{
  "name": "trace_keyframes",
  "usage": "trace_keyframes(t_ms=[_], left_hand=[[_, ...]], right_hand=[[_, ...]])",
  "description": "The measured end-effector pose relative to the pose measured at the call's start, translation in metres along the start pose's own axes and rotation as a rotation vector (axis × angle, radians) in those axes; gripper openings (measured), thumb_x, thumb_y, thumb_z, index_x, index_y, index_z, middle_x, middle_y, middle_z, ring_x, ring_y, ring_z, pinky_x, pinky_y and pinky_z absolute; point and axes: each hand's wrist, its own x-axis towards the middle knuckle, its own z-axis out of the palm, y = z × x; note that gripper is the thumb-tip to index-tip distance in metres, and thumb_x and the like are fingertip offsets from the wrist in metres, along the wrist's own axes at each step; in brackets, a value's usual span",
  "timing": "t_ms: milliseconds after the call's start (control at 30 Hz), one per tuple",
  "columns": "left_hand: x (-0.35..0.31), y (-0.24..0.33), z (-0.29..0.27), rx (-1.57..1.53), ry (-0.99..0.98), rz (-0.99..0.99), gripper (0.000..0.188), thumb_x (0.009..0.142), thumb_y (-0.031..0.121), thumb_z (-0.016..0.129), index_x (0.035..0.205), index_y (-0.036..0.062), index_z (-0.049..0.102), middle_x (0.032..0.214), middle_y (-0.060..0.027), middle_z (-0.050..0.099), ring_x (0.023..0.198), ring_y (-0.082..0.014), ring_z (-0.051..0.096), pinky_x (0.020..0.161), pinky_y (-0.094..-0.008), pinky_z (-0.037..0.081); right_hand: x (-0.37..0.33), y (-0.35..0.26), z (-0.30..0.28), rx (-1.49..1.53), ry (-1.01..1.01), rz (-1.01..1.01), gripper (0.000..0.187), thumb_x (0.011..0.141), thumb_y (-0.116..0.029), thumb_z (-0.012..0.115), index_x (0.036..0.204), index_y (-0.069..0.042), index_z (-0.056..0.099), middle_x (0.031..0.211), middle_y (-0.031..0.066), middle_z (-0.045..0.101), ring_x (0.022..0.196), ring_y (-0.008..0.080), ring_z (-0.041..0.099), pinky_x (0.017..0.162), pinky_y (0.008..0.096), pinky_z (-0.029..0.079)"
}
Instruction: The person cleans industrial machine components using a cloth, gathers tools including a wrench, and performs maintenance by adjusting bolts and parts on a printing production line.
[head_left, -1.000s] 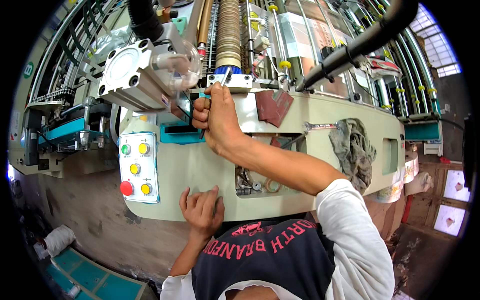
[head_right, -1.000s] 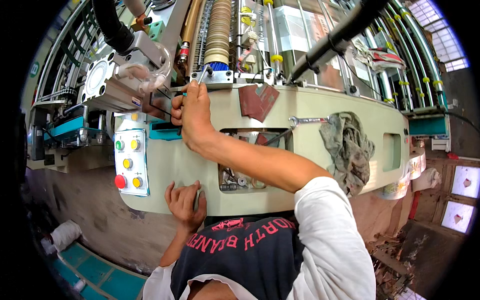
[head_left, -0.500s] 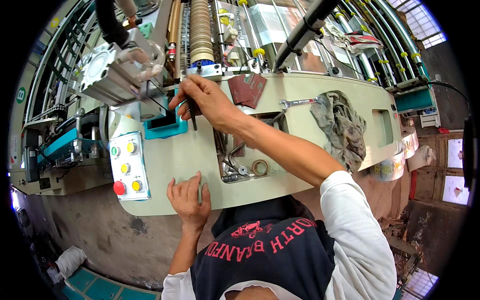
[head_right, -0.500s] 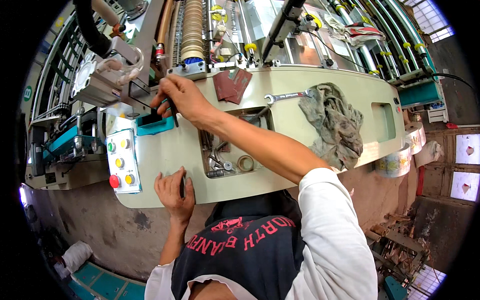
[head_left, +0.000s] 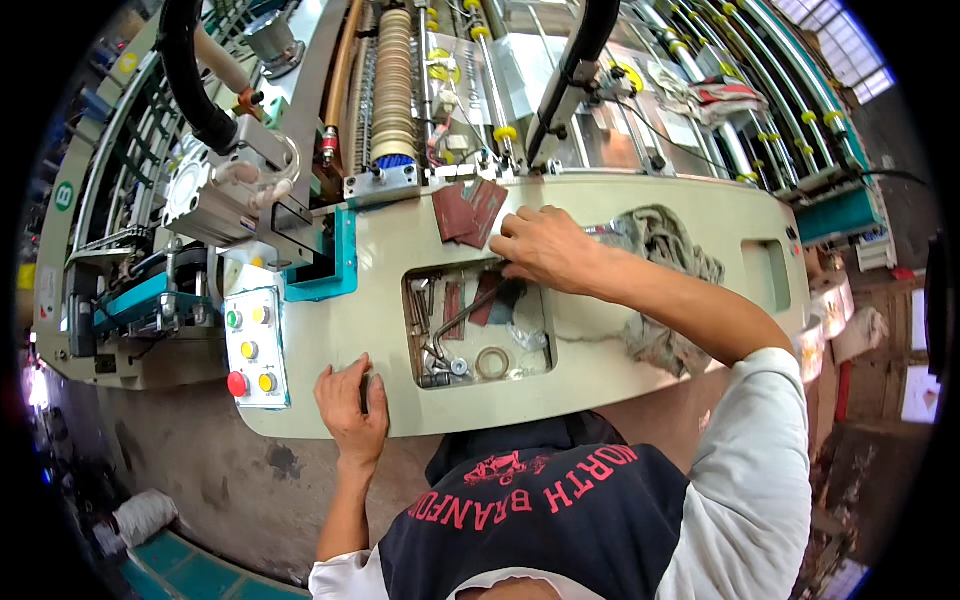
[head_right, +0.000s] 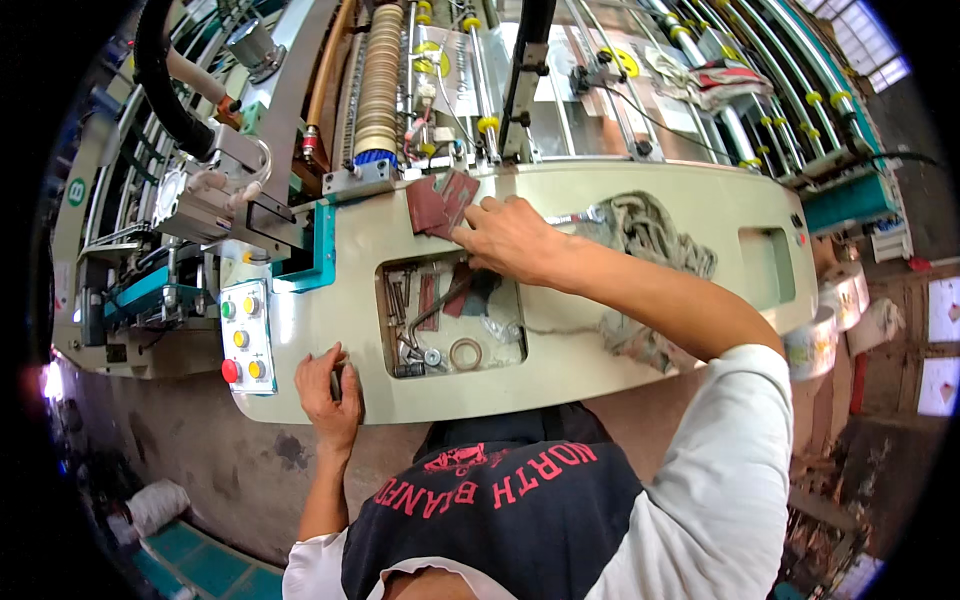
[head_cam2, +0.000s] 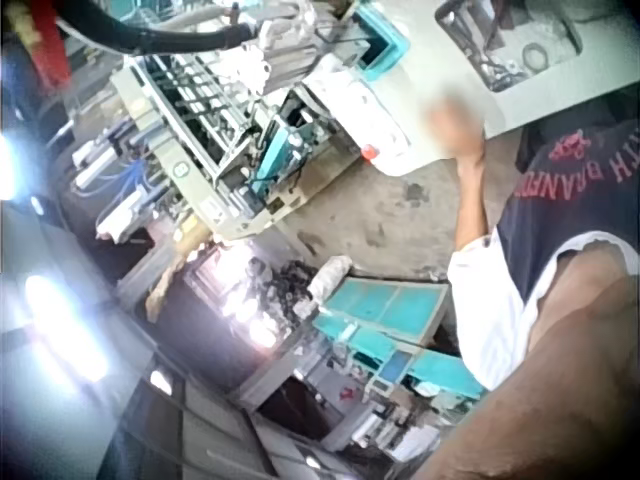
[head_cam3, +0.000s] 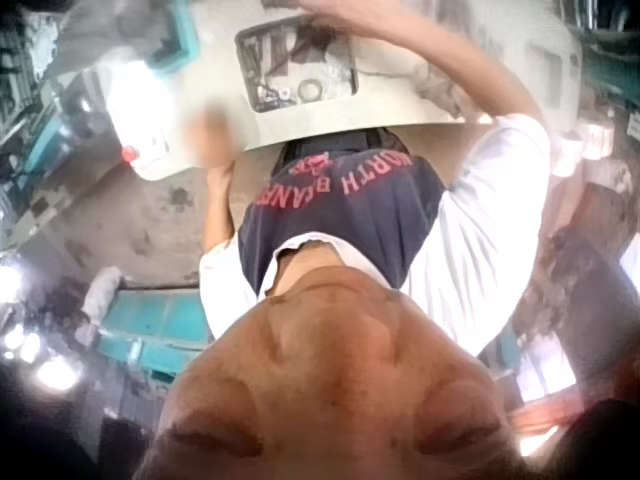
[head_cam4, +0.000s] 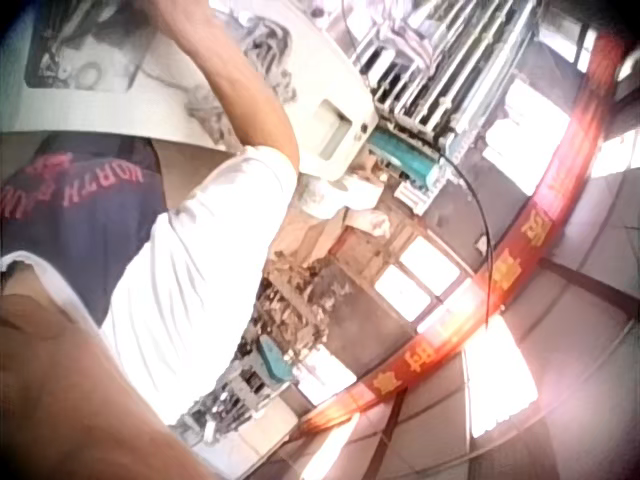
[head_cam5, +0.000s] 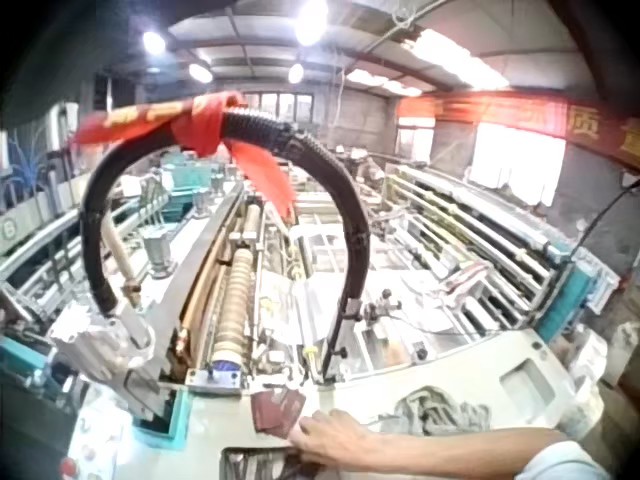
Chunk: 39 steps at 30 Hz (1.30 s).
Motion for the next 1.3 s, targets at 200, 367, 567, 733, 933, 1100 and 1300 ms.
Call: trace_keyframes(t_ms=[200, 367, 567, 733, 933, 1100, 1300], left_hand=[[0.017, -0.001, -0.001, 0.104, 0.063, -0.223, 0.030, 0.084, 0.003, 0.062, 0.114, 0.0013, 0.062, 0.097, -0.0114, 0.063, 0.090, -0.0291, 0.056, 0.083, -0.0398, 0.044], [0.033, 0.002, 0.018, 0.342, 0.021, -0.078, 0.033, 0.080, 0.008, 0.066, 0.113, 0.0059, 0.062, 0.104, -0.0106, 0.057, 0.089, -0.0294, 0.052, 0.080, -0.0395, 0.041], [0.030, 0.004, 0.011, 0.340, 0.028, -0.179, 0.035, 0.078, 0.008, 0.067, 0.113, 0.0058, 0.062, 0.103, -0.0112, 0.056, 0.089, -0.0290, 0.052, 0.079, -0.0402, 0.042], [0.031, 0.007, 0.007, 0.359, 0.014, -0.230, 0.038, 0.076, 0.009, 0.069, 0.114, 0.0059, 0.062, 0.105, -0.0107, 0.055, 0.089, -0.0291, 0.052, 0.080, -0.0398, 0.042], [0.032, 0.006, 0.010, 0.349, 0.002, -0.217, 0.041, 0.075, 0.009, 0.069, 0.115, 0.0056, 0.061, 0.106, -0.0099, 0.054, 0.089, -0.0281, 0.052, 0.080, -0.0395, 0.041], [0.030, 0.006, 0.009, 0.357, -0.024, -0.234, 0.043, 0.075, 0.009, 0.069, 0.117, 0.0059, 0.059, 0.106, -0.0102, 0.054, 0.088, -0.0277, 0.052, 0.078, -0.0393, 0.041], [0.031, 0.004, 0.009, 0.352, -0.035, -0.229, 0.044, 0.075, 0.009, 0.069, 0.118, 0.0056, 0.059, 0.106, -0.0110, 0.054, 0.088, -0.0280, 0.051, 0.078, -0.0394, 0.040]], right_hand=[[0.031, 0.117, -0.089, 0.136, -0.725, 0.509, 0.020, 0.081, -0.025, 0.062, 0.084, -0.006, 0.069, 0.087, 0.0156, 0.070, 0.081, 0.0349, 0.067, 0.069, 0.0437, 0.053], [0.095, 0.252, 0.017, 0.258, 0.109, 0.153, 0.021, 0.082, -0.023, 0.060, 0.090, -0.005, 0.066, 0.080, 0.0189, 0.066, 0.079, 0.0377, 0.065, 0.068, 0.0438, 0.051], [0.185, 0.214, 0.115, 0.044, 0.103, 0.137, 0.063, 0.074, -0.038, 0.075, 0.127, -0.013, 0.051, 0.137, 0.0187, 0.046, 0.114, 0.0390, 0.053, 0.089, 0.0475, 0.048], [0.210, 0.203, 0.146, -0.013, 0.192, 0.396, 0.058, 0.065, -0.026, 0.078, 0.116, -0.011, 0.056, 0.131, 0.0200, 0.050, 0.108, 0.0381, 0.054, 0.083, 0.0489, 0.049], [0.215, 0.223, 0.157, -0.121, 0.160, 0.349, 0.035, 0.070, -0.016, 0.070, 0.106, -0.014, 0.069, 0.125, 0.0121, 0.055, 0.107, 0.0326, 0.053, 0.082, 0.0432, 0.047], [0.217, 0.224, 0.157, -0.004, 0.220, 0.324, 0.023, 0.078, -0.019, 0.063, 0.099, -0.012, 0.068, 0.119, 0.0157, 0.057, 0.103, 0.0344, 0.055, 0.080, 0.0432, 0.049], [0.209, 0.226, 0.145, 0.062, 0.256, 0.343, 0.018, 0.083, -0.021, 0.059, 0.094, -0.010, 0.069, 0.116, 0.0172, 0.060, 0.102, 0.0340, 0.057, 0.079, 0.0442, 0.050]])
